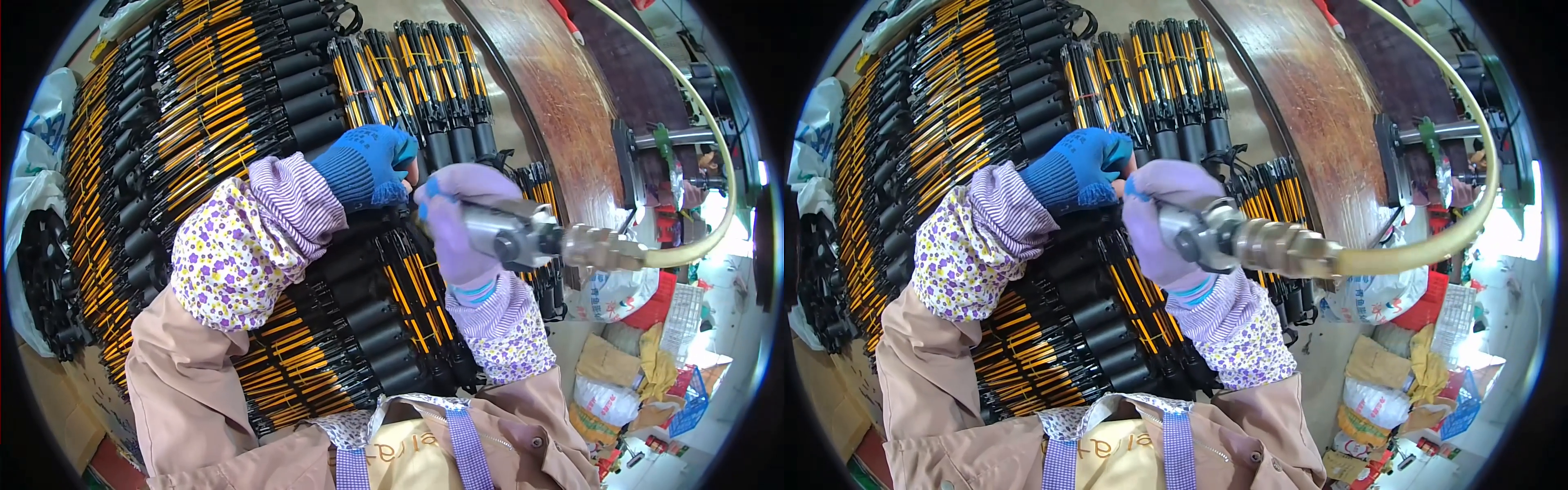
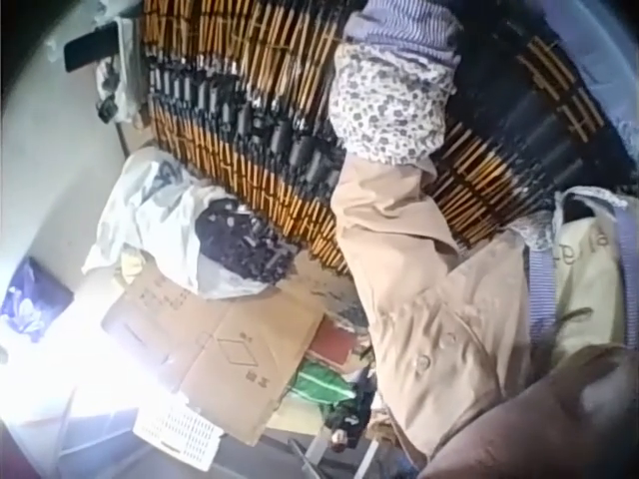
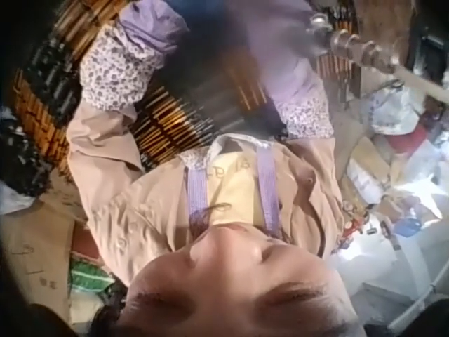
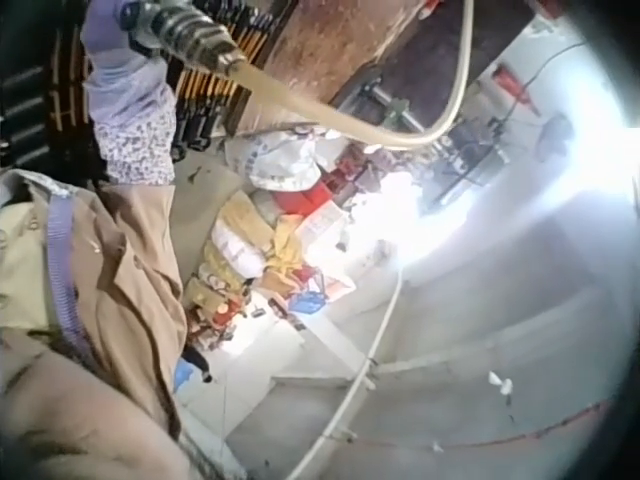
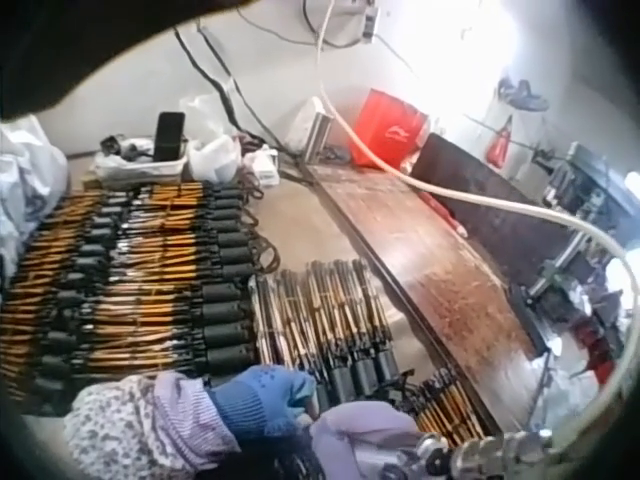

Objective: Using a pneumatic tool to process or assemble a large array of tool components arranged on a workbench.

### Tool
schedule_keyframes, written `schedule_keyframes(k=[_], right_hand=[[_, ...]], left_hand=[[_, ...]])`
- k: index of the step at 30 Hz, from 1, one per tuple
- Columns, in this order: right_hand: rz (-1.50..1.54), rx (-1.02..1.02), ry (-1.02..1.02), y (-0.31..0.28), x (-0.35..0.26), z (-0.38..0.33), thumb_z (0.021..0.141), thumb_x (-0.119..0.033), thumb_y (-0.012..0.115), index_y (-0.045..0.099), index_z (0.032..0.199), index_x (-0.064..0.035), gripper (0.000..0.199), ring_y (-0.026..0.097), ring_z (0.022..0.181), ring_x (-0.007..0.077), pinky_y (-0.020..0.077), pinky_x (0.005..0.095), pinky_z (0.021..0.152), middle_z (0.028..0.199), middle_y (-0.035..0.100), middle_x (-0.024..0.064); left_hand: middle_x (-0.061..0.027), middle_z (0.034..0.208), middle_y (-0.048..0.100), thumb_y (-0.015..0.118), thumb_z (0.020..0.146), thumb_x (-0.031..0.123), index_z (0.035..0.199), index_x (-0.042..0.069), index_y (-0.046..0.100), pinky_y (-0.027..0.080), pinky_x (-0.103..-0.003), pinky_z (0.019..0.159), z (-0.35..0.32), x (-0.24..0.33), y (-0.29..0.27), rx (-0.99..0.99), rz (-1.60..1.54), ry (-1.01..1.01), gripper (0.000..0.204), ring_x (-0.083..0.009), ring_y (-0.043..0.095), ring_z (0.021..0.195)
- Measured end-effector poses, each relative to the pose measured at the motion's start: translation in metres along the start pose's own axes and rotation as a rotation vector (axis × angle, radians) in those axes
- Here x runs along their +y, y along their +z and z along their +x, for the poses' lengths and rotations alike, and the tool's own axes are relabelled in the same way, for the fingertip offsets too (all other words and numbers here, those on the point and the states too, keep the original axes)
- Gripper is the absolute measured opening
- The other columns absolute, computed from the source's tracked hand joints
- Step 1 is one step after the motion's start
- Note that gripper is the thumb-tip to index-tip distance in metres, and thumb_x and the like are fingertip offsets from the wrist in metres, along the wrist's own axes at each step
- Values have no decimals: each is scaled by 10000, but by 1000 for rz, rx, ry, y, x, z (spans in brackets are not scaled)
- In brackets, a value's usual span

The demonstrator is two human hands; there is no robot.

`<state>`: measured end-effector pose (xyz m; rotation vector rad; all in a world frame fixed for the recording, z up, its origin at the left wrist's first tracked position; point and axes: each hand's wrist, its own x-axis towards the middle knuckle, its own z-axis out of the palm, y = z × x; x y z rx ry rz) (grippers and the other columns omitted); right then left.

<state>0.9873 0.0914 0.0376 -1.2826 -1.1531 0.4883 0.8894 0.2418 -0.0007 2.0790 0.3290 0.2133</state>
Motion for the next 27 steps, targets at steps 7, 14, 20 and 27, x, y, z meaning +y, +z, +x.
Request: schedule_keyframes(k=[7,14,20,27], right_hand=[[223,120,-83,-6,-14,12,728,-2,584,594,942,4,214,584,628,165,509,300,631,817,635,126],[305,138,10,-6,-9,12,747,10,580,582,960,14,213,549,606,153,525,320,661,810,617,117],[220,151,-33,-8,-4,12,753,10,578,577,987,18,235,557,618,167,546,341,686,818,612,123],[135,165,76,10,-18,19,752,25,573,578,993,27,241,587,640,188,548,318,640,804,613,126]], left_hand=[[-37,656,597,685,681,92,796,41,657,457,-279,567,1,-4,0,-9,-54,38,129,-148,511,576],[-27,658,601,690,691,96,805,40,649,458,-269,566,3,-6,2,3,-53,41,134,-143,514,575],[1,650,580,723,728,147,794,47,628,448,-253,565,5,-2,3,12,-38,29,153,-130,507,574],[-59,720,619,737,702,150,784,74,644,510,-325,674,3,-6,2,-18,-36,-23,145,-205,584,654]])
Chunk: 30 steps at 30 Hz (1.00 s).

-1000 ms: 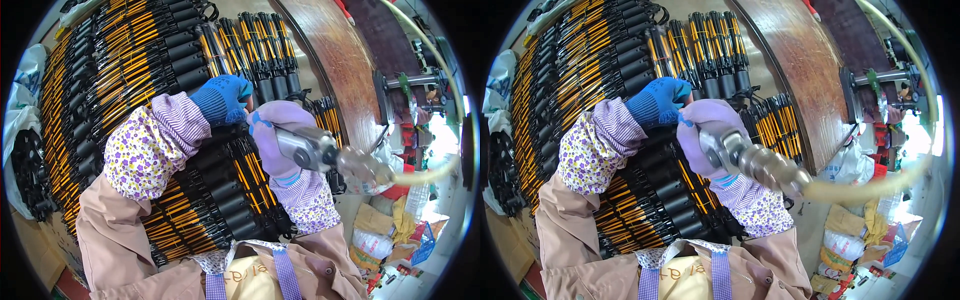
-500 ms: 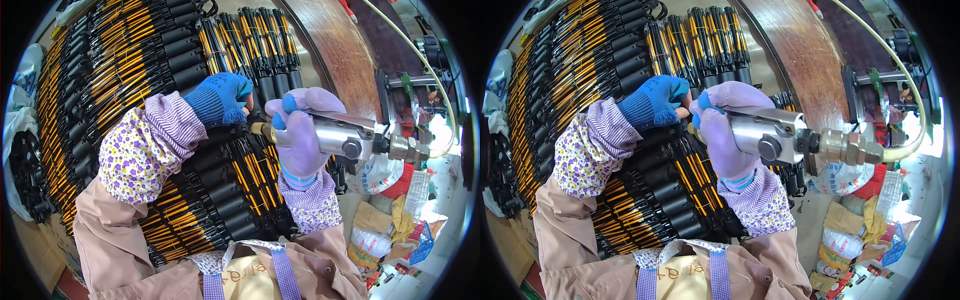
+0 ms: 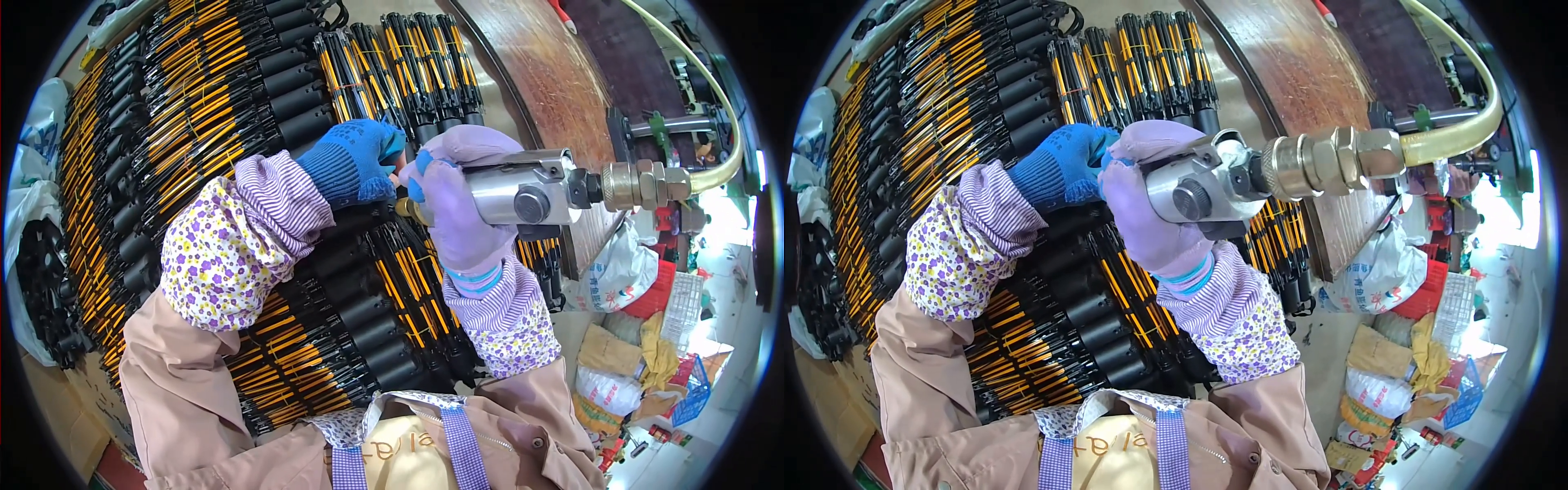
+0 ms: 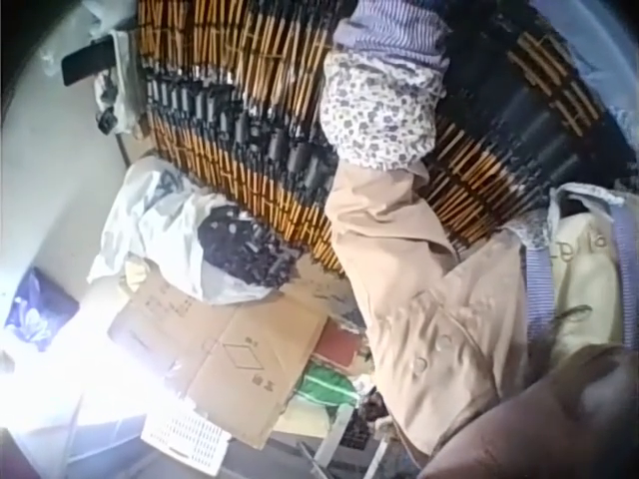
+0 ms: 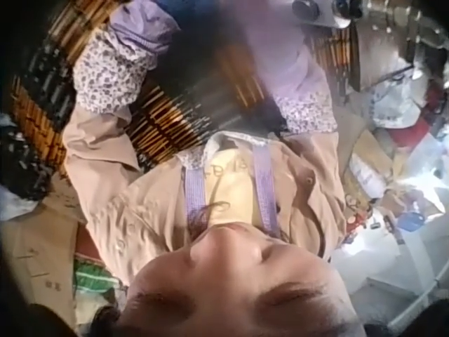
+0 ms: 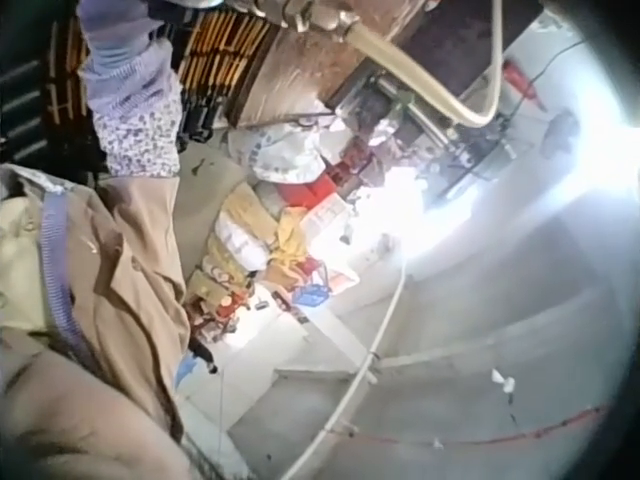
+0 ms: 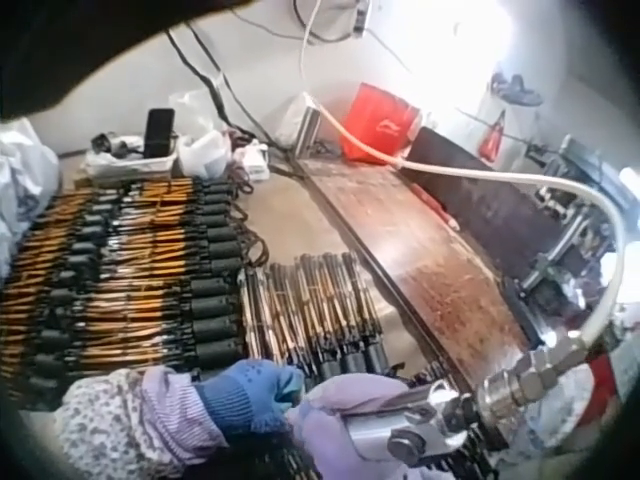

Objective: Using a pneumatic tool to process or assemble a large array of tool components arranged on a workbench.

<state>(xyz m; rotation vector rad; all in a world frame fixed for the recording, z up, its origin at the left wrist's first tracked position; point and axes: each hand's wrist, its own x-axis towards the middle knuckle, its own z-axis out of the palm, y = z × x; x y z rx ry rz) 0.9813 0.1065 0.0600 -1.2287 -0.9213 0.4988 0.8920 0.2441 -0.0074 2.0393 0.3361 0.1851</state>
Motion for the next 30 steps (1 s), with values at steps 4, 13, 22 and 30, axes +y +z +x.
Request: schedule_keyframes(k=[4,13,22,30], right_hand=[[-137,-64,-65,-4,9,-1,749,32,570,583,982,33,233,605,646,200,545,303,615,799,618,130],[-109,-56,-106,-1,11,-2,719,25,585,613,890,15,173,612,601,185,536,287,608,730,627,102],[-31,-39,-4,13,18,-7,716,15,604,619,885,7,170,613,602,175,531,277,605,714,625,91],[115,43,-70,-15,-12,-4,745,44,559,615,892,14,160,594,607,164,494,249,566,767,623,95]], left_hand=[[-55,713,613,769,701,194,784,73,640,506,-323,656,-1,9,0,19,37,-84,196,-205,574,642],[-54,673,589,764,726,282,760,74,626,491,-321,625,2,0,3,21,50,-42,252,-207,560,613],[-54,636,560,748,730,245,732,73,598,471,-327,576,1,-18,10,118,126,35,228,-204,522,568],[-65,679,602,704,773,139,793,32,621,487,-280,566,6,7,-4,-33,-263,-27,137,-170,550,575]])
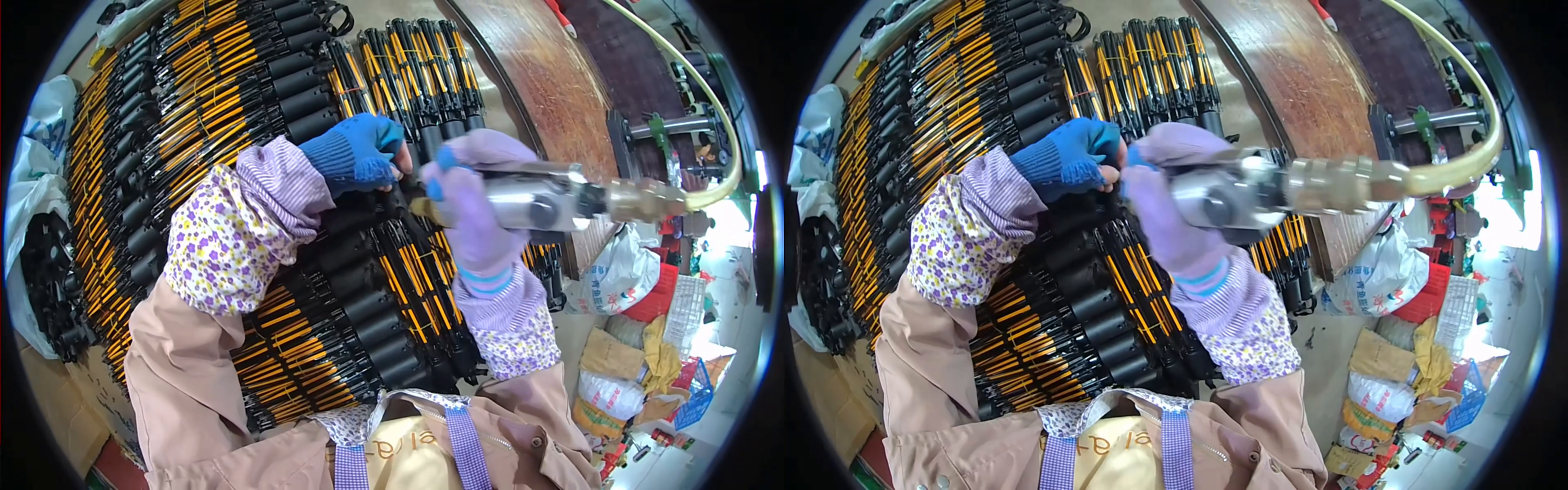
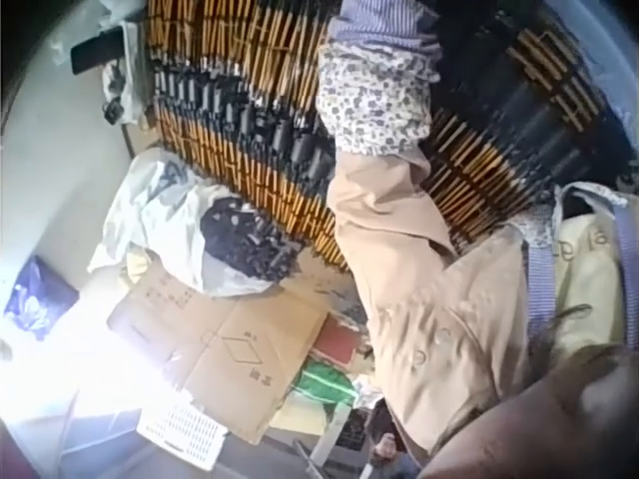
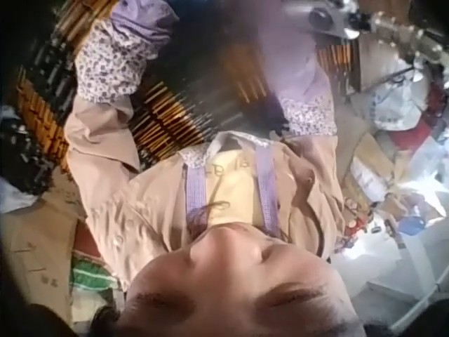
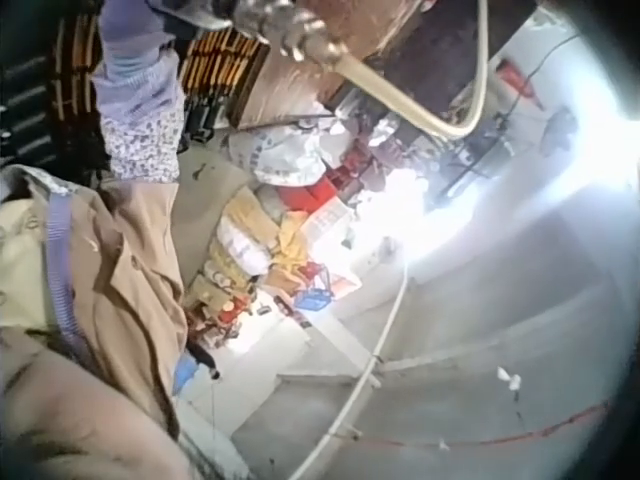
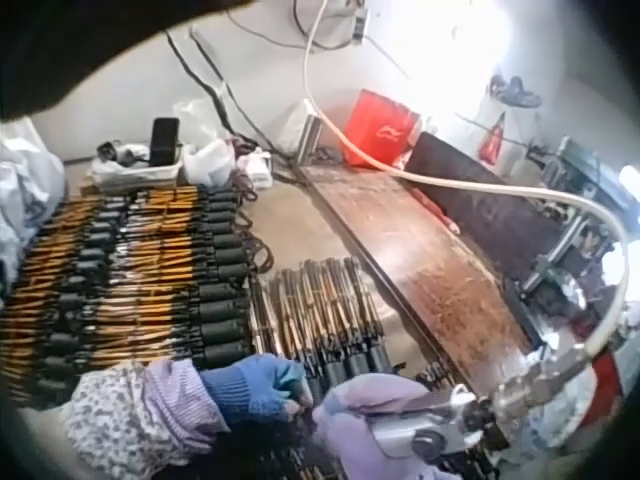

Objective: Using a pneumatic tool to process or assemble a large array of tool components arranged on a workbench.

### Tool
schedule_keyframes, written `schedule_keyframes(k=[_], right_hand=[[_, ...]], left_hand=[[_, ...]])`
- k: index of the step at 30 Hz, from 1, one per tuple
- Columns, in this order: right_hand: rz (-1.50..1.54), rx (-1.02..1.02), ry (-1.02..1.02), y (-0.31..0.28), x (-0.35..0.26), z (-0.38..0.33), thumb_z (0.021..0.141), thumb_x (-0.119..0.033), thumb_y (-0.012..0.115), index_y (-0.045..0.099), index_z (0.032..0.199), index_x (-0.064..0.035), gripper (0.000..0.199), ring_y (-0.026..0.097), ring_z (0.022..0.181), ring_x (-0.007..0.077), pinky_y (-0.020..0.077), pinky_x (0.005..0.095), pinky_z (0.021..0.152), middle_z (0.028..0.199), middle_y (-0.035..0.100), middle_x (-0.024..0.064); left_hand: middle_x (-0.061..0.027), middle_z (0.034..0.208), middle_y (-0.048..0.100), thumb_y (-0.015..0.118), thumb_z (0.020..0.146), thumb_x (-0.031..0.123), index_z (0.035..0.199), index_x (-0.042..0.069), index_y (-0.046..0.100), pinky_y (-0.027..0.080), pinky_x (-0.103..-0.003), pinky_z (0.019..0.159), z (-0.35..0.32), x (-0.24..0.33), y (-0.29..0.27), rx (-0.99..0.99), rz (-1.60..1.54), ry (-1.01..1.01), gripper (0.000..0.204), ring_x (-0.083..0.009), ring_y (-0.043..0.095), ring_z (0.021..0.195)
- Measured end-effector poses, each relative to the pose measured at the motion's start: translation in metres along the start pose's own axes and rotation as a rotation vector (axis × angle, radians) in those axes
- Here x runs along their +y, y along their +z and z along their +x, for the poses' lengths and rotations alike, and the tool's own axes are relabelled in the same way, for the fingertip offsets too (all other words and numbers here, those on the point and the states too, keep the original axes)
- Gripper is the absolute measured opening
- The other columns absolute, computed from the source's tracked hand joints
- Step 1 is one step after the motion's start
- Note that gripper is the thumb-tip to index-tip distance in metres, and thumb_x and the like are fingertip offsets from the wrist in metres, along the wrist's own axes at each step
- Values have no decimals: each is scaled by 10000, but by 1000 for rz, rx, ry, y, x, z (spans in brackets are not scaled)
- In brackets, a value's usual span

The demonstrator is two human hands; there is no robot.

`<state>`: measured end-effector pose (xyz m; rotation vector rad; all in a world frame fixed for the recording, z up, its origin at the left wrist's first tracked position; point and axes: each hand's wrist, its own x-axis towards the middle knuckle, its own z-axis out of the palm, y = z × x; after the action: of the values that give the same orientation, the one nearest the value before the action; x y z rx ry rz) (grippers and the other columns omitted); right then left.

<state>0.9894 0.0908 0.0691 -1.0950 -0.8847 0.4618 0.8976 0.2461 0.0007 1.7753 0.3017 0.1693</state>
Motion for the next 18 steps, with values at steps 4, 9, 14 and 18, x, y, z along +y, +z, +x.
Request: schedule_keyframes(k=[4,9,14,18], right_hand=[[-75,-5,-52,-60,-59,-4,701,37,583,633,918,11,224,541,558,143,468,245,543,748,635,90],[-349,255,-188,-165,-122,-49,720,-22,558,637,879,8,180,545,577,147,468,243,580,713,632,89],[-314,535,-209,-233,-168,-94,738,-20,556,622,889,-8,165,524,586,147,478,253,621,761,614,85],[-155,574,-196,-261,-172,-117,764,-35,570,608,922,-13,164,528,601,153,482,263,625,785,594,83]], left_hand=[[-74,755,643,668,786,-9,894,0,649,497,-211,590,-6,31,-2,-65,-414,-130,109,-137,585,611],[-100,786,650,632,818,-33,911,-24,645,513,-211,599,4,88,12,208,-374,-259,95,-152,612,633],[-108,715,635,642,793,-33,868,-40,648,515,-227,561,22,120,56,314,-487,-231,75,-160,599,594],[-107,717,636,640,799,-27,880,-46,652,510,-231,550,24,133,88,280,-351,-270,84,-152,584,573]])
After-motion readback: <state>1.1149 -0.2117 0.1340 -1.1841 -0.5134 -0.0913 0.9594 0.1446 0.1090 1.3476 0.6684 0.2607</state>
